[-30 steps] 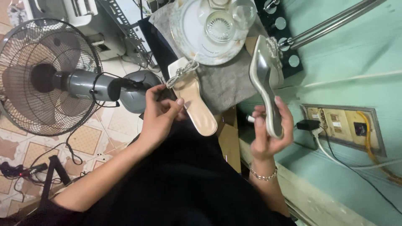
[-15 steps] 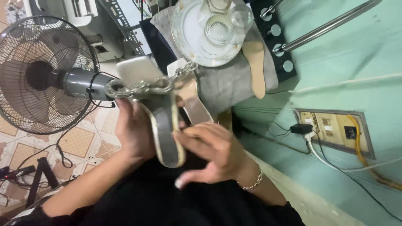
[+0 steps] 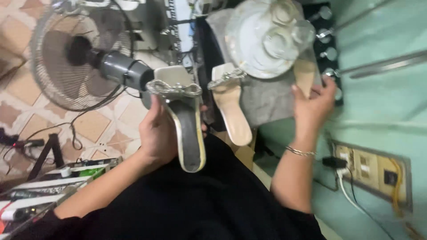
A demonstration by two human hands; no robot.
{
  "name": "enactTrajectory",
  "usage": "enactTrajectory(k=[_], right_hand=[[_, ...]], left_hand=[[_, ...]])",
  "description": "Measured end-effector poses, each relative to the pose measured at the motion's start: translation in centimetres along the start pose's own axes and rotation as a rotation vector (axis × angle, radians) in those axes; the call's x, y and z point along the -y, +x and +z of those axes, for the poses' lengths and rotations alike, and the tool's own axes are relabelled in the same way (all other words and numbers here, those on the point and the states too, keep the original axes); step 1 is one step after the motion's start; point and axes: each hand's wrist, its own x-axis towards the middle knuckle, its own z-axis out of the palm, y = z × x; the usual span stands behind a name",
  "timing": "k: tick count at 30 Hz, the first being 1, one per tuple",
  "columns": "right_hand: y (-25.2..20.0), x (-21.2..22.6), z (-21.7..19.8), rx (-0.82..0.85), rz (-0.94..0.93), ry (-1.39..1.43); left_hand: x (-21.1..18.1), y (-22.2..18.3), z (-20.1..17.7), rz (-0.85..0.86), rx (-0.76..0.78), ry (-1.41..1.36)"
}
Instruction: The person is repairing a sandal by heating the sole with a hair dryer and attaching an insole.
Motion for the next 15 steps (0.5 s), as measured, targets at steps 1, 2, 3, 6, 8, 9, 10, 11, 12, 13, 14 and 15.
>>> enactTrajectory(k=[1, 2, 3, 6, 8, 9, 10, 11, 12, 13, 14, 15], right_hand=[[0.6, -0.7, 0.2, 0.041, 0.078, 0.149], [1.2, -1.5, 0.4, 0.087, 0.157, 0.296], [1.2, -1.7, 0.3, 0.102, 0.150, 0.303], [1.1, -2.7, -0.1, 0.120, 0.171, 0.197], [0.5, -3.1, -0.8, 0.031, 0.012, -0.101], [0.0, -3.5, -0.8, 0.040, 0.003, -0.099], [-0.6, -4.0, -0.9, 0.002, -0.046, 0.123], [-1.2, -4.5, -0.9, -0.033, -0.091, 0.347], [-2.1, -0.8, -1.9, -0.021, -0.096, 0.351], [-3.1, 2.9, -2.9, -0.055, -0.030, 0.510], [-4.0, 6.6, -3.9, -0.089, 0.037, 0.670], [-5.0, 8.9, -4.5, -0.081, 0.036, 0.672]], left_hand=[[-0.3, 0.1, 0.0, 0.021, 0.008, -0.010], [-0.6, 0.2, 0.1, 0.041, 0.016, -0.020], [-0.5, 0.0, -0.2, 0.054, 0.003, -0.023], [-0.6, -0.3, -0.4, 0.113, 0.126, -0.055], [-1.1, -0.6, 0.1, 0.098, 0.012, -0.017], [-1.3, -0.6, 0.0, 0.107, 0.005, -0.023], [-1.4, -0.6, 0.0, 0.105, -0.032, -0.032], [-1.6, -0.6, -0.1, 0.102, -0.069, -0.041], [-1.6, -0.6, -0.6, 0.111, -0.078, -0.046], [-1.6, -0.6, -1.1, 0.110, -0.025, -0.066], [-1.5, -0.5, -1.5, 0.111, 0.028, -0.086], [-1.7, -0.6, -1.5, 0.116, 0.022, -0.088]])
